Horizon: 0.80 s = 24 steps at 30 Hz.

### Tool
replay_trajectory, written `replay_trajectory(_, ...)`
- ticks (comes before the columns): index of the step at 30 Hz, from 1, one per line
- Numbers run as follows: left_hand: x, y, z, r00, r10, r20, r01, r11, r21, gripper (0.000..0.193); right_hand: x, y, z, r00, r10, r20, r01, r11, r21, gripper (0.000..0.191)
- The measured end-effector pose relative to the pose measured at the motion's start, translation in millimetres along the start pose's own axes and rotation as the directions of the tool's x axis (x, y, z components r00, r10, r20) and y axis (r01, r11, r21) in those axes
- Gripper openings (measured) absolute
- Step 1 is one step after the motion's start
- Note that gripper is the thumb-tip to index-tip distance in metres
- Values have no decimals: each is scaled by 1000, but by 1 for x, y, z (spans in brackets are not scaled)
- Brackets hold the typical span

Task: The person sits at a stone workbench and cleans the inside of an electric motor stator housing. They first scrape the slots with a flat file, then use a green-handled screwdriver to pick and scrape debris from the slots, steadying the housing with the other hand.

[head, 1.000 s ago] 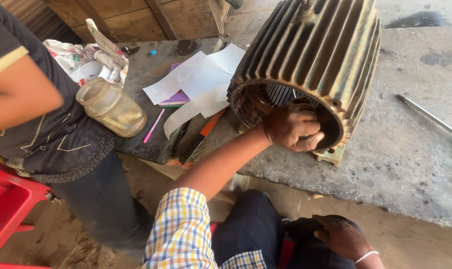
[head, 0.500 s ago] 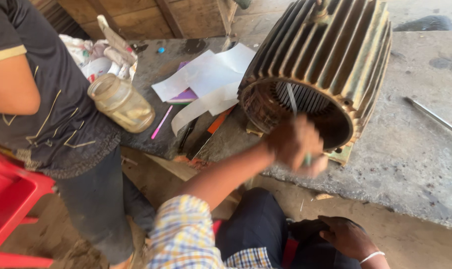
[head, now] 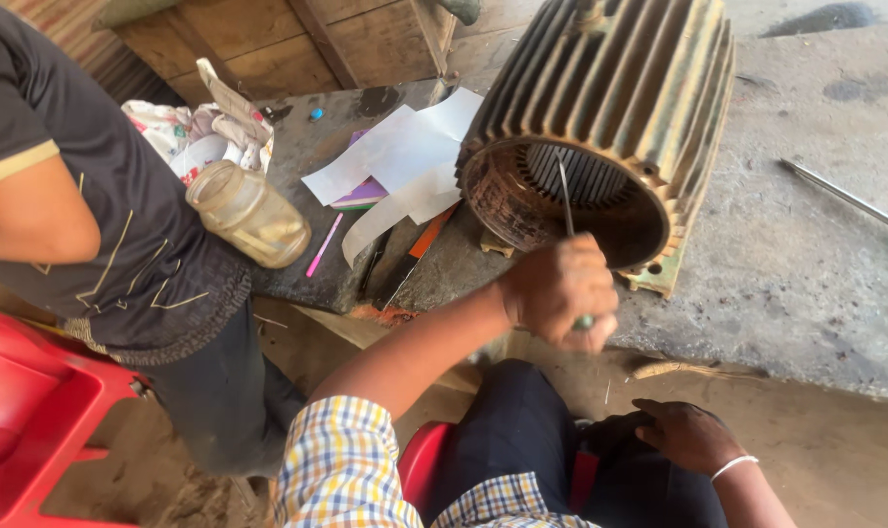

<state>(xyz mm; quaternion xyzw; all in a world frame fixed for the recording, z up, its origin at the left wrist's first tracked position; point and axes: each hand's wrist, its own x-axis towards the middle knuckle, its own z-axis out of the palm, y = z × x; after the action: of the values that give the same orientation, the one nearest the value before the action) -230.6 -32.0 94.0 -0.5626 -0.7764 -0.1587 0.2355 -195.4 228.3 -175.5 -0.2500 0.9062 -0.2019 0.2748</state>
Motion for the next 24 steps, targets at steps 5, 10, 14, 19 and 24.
replay_trajectory(5,-2,-36,-1,999,-54,-2,54,996,70,30,-1,-3,0,1000,-23,4,23,1000,-3,56)
replay_trajectory(10,-4,-58,9,995,-95,-35,97,994,46,34,-3,-7,-4,1000,-5,25,5,1000,18,57)
replay_trajectory(14,4,-75,18,991,-100,-84,99,995,-15,37,-6,-10,-8,1000,-15,-2,15,999,38,56)
replay_trajectory(19,2,-74,21,995,-79,-64,82,996,31,39,-7,-12,-7,999,22,38,-23,1000,6,57)
replay_trajectory(24,-3,-69,12,997,-74,26,71,993,89,37,-4,-9,-2,1000,-6,-3,6,1000,14,57)
